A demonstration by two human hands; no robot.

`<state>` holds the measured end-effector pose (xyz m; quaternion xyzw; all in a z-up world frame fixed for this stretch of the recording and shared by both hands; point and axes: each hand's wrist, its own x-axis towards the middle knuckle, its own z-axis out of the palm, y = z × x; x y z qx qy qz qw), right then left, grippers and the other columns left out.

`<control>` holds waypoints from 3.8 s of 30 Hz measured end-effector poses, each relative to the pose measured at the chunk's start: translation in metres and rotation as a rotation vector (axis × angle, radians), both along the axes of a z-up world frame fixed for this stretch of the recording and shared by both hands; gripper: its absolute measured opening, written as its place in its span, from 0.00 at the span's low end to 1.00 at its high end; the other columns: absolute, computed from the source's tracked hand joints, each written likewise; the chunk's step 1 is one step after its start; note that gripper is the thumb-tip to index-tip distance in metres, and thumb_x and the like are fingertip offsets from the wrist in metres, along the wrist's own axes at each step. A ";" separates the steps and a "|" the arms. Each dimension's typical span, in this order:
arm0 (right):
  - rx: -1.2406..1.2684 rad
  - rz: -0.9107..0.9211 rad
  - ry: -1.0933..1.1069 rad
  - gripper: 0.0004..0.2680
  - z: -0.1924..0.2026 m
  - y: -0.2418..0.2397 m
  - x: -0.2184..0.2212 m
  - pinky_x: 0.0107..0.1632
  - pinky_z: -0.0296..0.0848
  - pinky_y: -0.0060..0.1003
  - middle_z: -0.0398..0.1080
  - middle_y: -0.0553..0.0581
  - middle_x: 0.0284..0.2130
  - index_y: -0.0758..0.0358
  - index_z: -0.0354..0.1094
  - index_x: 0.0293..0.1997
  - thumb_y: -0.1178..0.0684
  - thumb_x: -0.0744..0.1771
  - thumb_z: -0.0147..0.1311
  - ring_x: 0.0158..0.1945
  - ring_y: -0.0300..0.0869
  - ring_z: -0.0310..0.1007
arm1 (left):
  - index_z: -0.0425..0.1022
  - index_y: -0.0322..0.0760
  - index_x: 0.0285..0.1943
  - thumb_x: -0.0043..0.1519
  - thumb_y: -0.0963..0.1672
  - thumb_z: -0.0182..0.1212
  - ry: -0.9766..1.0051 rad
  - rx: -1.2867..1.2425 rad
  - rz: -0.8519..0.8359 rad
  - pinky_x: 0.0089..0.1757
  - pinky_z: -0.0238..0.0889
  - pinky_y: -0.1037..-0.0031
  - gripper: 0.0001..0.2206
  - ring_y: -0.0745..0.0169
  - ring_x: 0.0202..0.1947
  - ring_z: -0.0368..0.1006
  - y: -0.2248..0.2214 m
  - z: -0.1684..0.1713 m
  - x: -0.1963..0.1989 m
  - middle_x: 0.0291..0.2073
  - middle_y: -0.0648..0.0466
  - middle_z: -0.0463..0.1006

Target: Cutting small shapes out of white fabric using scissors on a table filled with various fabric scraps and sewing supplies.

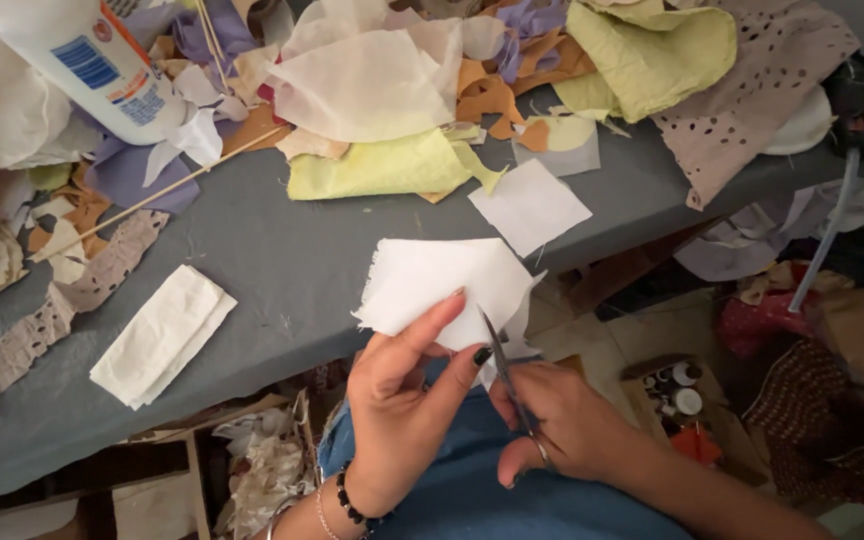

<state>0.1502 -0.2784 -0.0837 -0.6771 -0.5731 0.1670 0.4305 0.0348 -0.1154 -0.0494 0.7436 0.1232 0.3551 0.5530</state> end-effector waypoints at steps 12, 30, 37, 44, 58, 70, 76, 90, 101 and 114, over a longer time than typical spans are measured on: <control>-0.056 -0.001 0.060 0.28 -0.014 -0.002 -0.004 0.31 0.66 0.35 0.63 0.45 0.22 0.54 0.60 0.31 0.16 0.61 0.38 0.24 0.38 0.64 | 0.78 0.42 0.60 0.59 0.41 0.72 -0.065 0.140 0.103 0.33 0.68 0.82 0.19 0.74 0.29 0.76 -0.004 -0.009 0.003 0.30 0.60 0.78; -0.064 -0.078 0.126 0.28 -0.028 -0.007 -0.015 0.27 0.63 0.34 0.64 0.46 0.21 0.54 0.63 0.29 0.15 0.62 0.37 0.22 0.37 0.63 | 0.74 0.39 0.65 0.58 0.40 0.74 -0.085 0.104 0.165 0.36 0.71 0.84 0.25 0.77 0.33 0.75 -0.010 -0.022 0.001 0.57 0.57 0.81; -0.035 -0.091 0.130 0.27 -0.034 -0.010 -0.014 0.26 0.61 0.32 0.60 0.44 0.21 0.54 0.63 0.27 0.17 0.62 0.41 0.22 0.35 0.60 | 0.72 0.39 0.67 0.57 0.41 0.75 -0.081 0.131 0.180 0.43 0.72 0.84 0.27 0.76 0.33 0.75 -0.007 -0.022 -0.001 0.58 0.58 0.80; -0.084 -0.042 0.136 0.30 -0.009 -0.003 -0.011 0.32 0.67 0.34 0.68 0.47 0.22 0.53 0.59 0.30 0.12 0.61 0.35 0.25 0.39 0.67 | 0.72 0.39 0.67 0.60 0.40 0.71 -0.093 0.117 0.021 0.45 0.72 0.79 0.24 0.71 0.34 0.73 -0.003 -0.014 -0.008 0.57 0.53 0.79; -0.030 -0.105 0.216 0.28 -0.008 0.000 -0.020 0.28 0.64 0.33 0.65 0.49 0.20 0.53 0.56 0.25 0.14 0.61 0.41 0.23 0.37 0.66 | 0.68 0.41 0.71 0.62 0.41 0.71 -0.135 0.125 -0.041 0.48 0.72 0.80 0.27 0.72 0.38 0.75 0.004 -0.024 -0.020 0.49 0.58 0.80; -0.042 -0.124 0.229 0.27 -0.024 -0.011 -0.021 0.26 0.61 0.30 0.64 0.47 0.17 0.54 0.57 0.26 0.16 0.61 0.47 0.21 0.34 0.61 | 0.64 0.40 0.74 0.62 0.40 0.72 -0.121 0.168 -0.131 0.46 0.70 0.79 0.30 0.72 0.33 0.78 0.021 -0.020 -0.029 0.66 0.52 0.73; -0.062 -0.144 0.177 0.26 -0.027 -0.013 -0.020 0.25 0.60 0.30 0.64 0.45 0.17 0.53 0.58 0.24 0.17 0.60 0.47 0.20 0.34 0.61 | 0.62 0.42 0.75 0.63 0.39 0.71 -0.119 0.188 -0.222 0.48 0.69 0.78 0.31 0.71 0.34 0.75 0.035 -0.015 -0.034 0.67 0.53 0.73; -0.097 -0.004 0.144 0.30 0.003 0.005 -0.016 0.31 0.65 0.30 0.69 0.45 0.23 0.53 0.61 0.28 0.11 0.60 0.38 0.25 0.35 0.68 | 0.59 0.40 0.77 0.65 0.38 0.68 -0.080 0.289 -0.448 0.56 0.66 0.72 0.31 0.58 0.60 0.76 0.059 -0.001 -0.050 0.72 0.52 0.69; -0.082 0.012 0.070 0.33 0.006 0.010 -0.020 0.36 0.67 0.33 0.68 0.47 0.26 0.54 0.60 0.28 0.08 0.61 0.29 0.29 0.38 0.70 | 0.59 0.43 0.76 0.66 0.38 0.65 -0.077 0.264 -0.479 0.48 0.76 0.74 0.29 0.62 0.47 0.76 0.051 -0.005 -0.050 0.67 0.51 0.72; -0.092 -0.023 0.133 0.31 -0.002 0.003 -0.021 0.32 0.67 0.33 0.68 0.48 0.23 0.52 0.57 0.27 0.10 0.61 0.34 0.26 0.38 0.70 | 0.61 0.42 0.75 0.64 0.37 0.66 -0.036 0.228 -0.499 0.44 0.78 0.77 0.29 0.63 0.49 0.77 0.057 -0.001 -0.052 0.68 0.49 0.71</control>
